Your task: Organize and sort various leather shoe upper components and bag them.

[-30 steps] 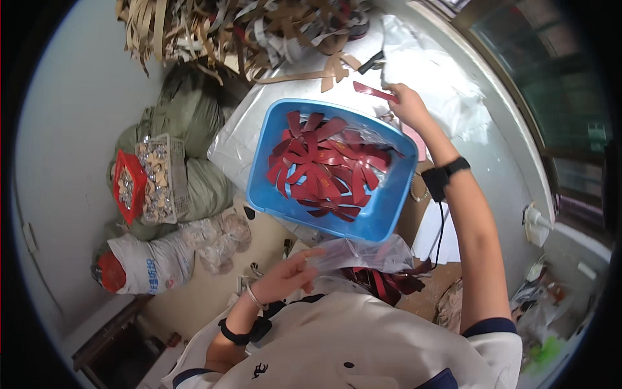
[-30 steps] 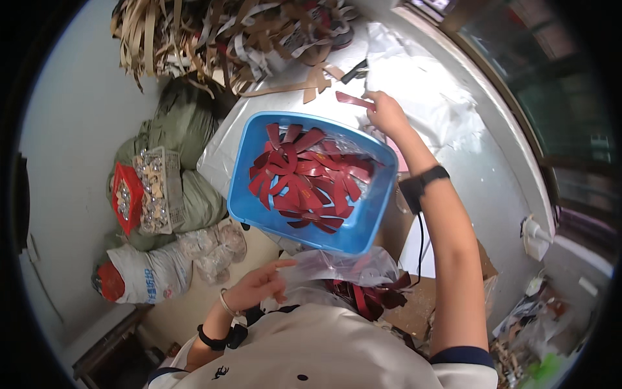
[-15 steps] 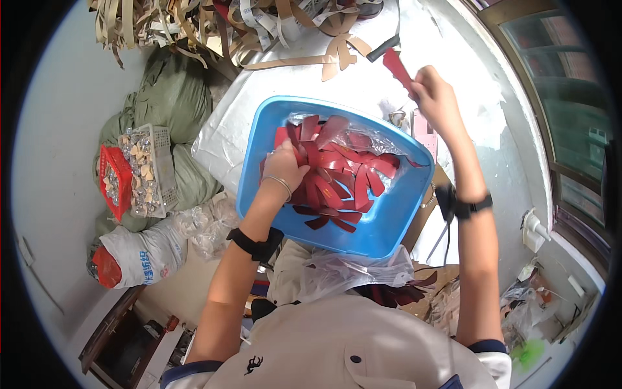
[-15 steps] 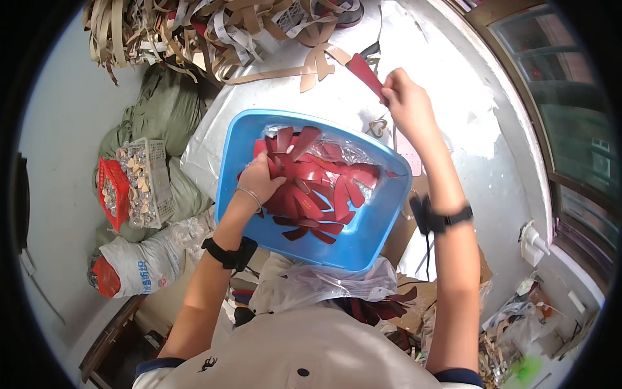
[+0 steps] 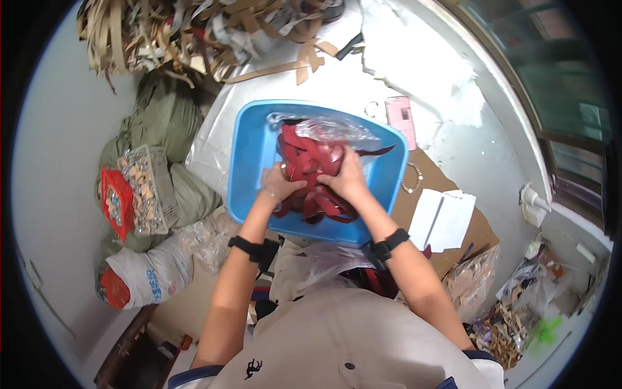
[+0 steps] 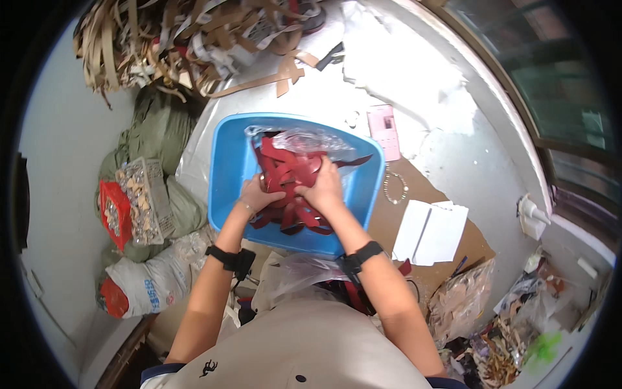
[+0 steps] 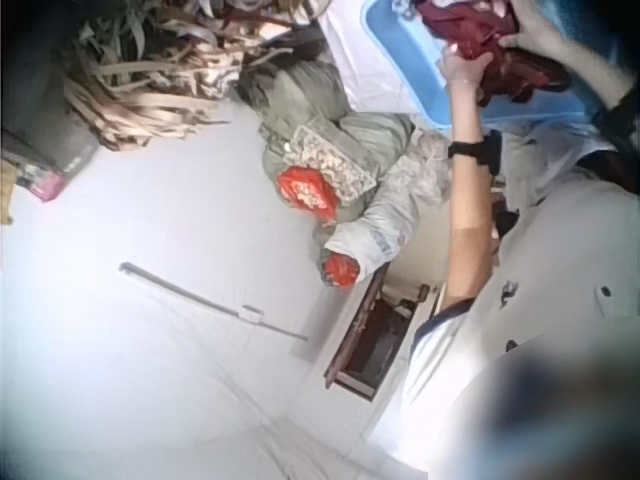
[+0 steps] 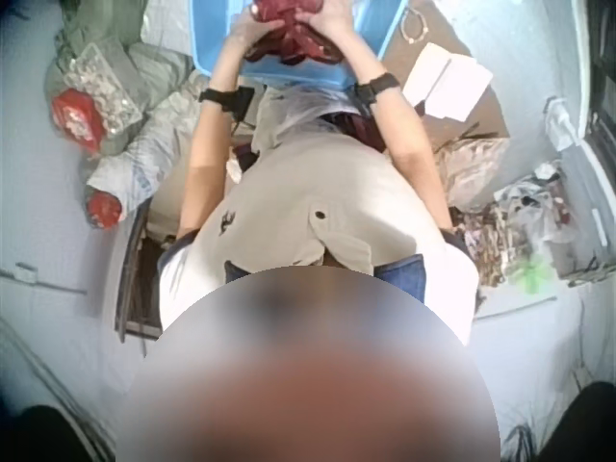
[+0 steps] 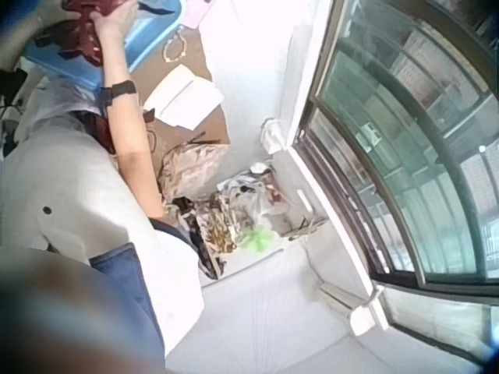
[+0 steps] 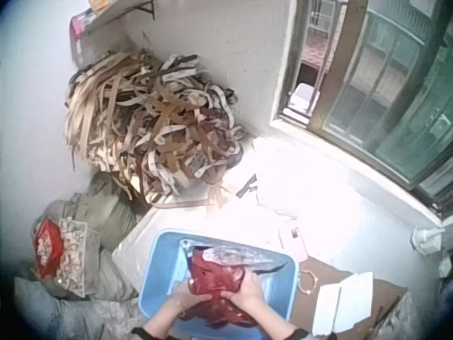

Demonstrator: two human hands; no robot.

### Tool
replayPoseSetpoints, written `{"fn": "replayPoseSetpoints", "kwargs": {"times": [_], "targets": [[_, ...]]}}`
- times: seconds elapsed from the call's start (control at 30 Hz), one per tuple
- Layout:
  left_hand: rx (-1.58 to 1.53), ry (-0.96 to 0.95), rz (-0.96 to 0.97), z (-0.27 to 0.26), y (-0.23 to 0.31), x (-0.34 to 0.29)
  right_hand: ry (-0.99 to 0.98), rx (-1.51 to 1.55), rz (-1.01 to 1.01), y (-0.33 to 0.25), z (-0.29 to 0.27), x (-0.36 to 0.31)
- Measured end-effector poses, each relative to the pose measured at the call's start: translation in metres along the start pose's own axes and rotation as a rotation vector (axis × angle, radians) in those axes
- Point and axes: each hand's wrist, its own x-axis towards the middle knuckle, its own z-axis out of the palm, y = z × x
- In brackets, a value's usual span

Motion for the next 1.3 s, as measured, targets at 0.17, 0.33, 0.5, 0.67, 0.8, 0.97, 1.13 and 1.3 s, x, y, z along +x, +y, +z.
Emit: {"fn": "replayPoseSetpoints", "kwargs": {"times": [0.17, 0.33, 0.5, 0.67, 0.8, 0.97, 1.13, 1.3], "targets": [[-0.824, -0.31, -0.014, 0.001, -0.002, -0.008, -0.219, -0.003, 0.057, -0.005, 0.002, -0.011], [-1.13, -0.444, -0.151, 0.018, 0.008, -0.024, -0.495, 0.39, -0.004, -0.022, -0.002, -0.03], [-1.243, -0.547, -0.148, 0.024, 0.031, -0.051, -0.442, 0.351, 0.104, -0.007, -0.015, -0.017], [-1.311, -0.572, -0.254, 0.039, 0.018, -0.038, -0.383, 0.666, -0.147, 0.032, 0.018, -0.008], [-1.19, -0.464, -0.167, 0.014, -0.003, -0.032, -0.185, 0.43, 0.01, 0.009, 0.032, -0.024], [-0.957, -0.363, 0.058, -0.029, 0.035, -0.093, -0.397, 0.583, 0.085, -0.014, -0.038, -0.033], [-0.674, -0.026, 0.304, -0.024, 0.008, -0.141, -0.637, 0.653, -0.184, -0.023, -0.129, -0.062], [-0.6, 0.256, 0.513, 0.023, 0.004, -0.185, -0.608, 1.018, -0.26, -0.004, -0.215, -0.109]]}}
